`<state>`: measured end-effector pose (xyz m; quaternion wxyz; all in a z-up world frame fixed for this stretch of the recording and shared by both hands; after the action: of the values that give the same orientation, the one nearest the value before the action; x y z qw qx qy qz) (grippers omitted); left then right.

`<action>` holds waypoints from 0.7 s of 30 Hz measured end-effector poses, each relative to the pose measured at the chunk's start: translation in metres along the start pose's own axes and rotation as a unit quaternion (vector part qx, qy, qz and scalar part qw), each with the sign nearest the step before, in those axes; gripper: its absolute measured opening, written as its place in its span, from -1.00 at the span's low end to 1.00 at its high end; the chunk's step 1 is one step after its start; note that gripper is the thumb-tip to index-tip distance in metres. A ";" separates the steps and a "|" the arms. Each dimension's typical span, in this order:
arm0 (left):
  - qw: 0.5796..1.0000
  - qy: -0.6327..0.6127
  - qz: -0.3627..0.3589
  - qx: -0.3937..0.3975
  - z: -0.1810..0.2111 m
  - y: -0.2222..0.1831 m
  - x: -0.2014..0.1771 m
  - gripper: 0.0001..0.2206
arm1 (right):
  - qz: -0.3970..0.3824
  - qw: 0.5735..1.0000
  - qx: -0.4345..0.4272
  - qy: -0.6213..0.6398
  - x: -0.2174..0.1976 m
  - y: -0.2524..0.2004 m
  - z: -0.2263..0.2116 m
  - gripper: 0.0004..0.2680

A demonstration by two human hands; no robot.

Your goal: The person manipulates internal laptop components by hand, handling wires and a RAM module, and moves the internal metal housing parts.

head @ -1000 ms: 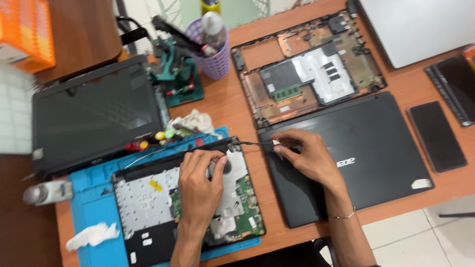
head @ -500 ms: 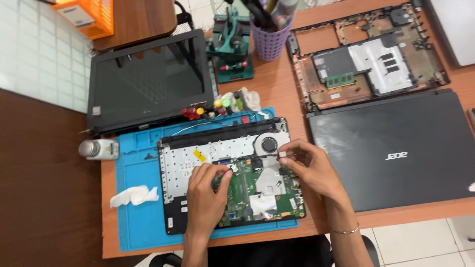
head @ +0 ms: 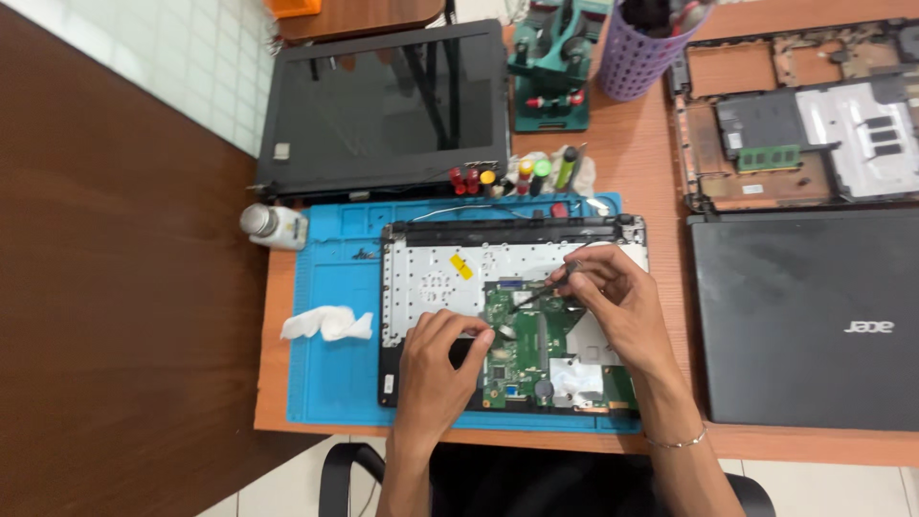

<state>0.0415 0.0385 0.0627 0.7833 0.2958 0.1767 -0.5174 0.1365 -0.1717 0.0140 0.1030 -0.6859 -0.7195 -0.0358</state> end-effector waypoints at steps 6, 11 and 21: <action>0.998 -0.006 0.065 -0.019 -0.011 0.004 -0.025 -0.91 | -0.083 0.992 0.002 -0.096 0.043 -0.002 -0.005 -0.81; 0.991 -0.051 0.102 -0.064 -0.019 0.006 -0.043 -0.90 | -0.127 0.974 -0.006 -0.188 0.076 -0.011 -0.010 -0.79; 0.984 -0.093 0.017 -0.152 -0.049 0.012 -0.051 -0.79 | -0.193 0.941 -0.021 -0.277 0.124 -0.028 -0.014 -0.75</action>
<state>0.0333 0.1102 0.0583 0.8409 0.1267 0.1750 -0.4962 0.1053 -0.0544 0.0545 -0.1234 -0.5190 -0.8371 0.1212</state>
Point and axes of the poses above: each hand's wrist, its own y-axis towards the middle knuckle, its own x-axis out of the palm, z = x × y, the point moved 6 cm from there along y, towards the middle knuckle, and after that the axes turned 12 degrees about z, right-handed, at the moved point
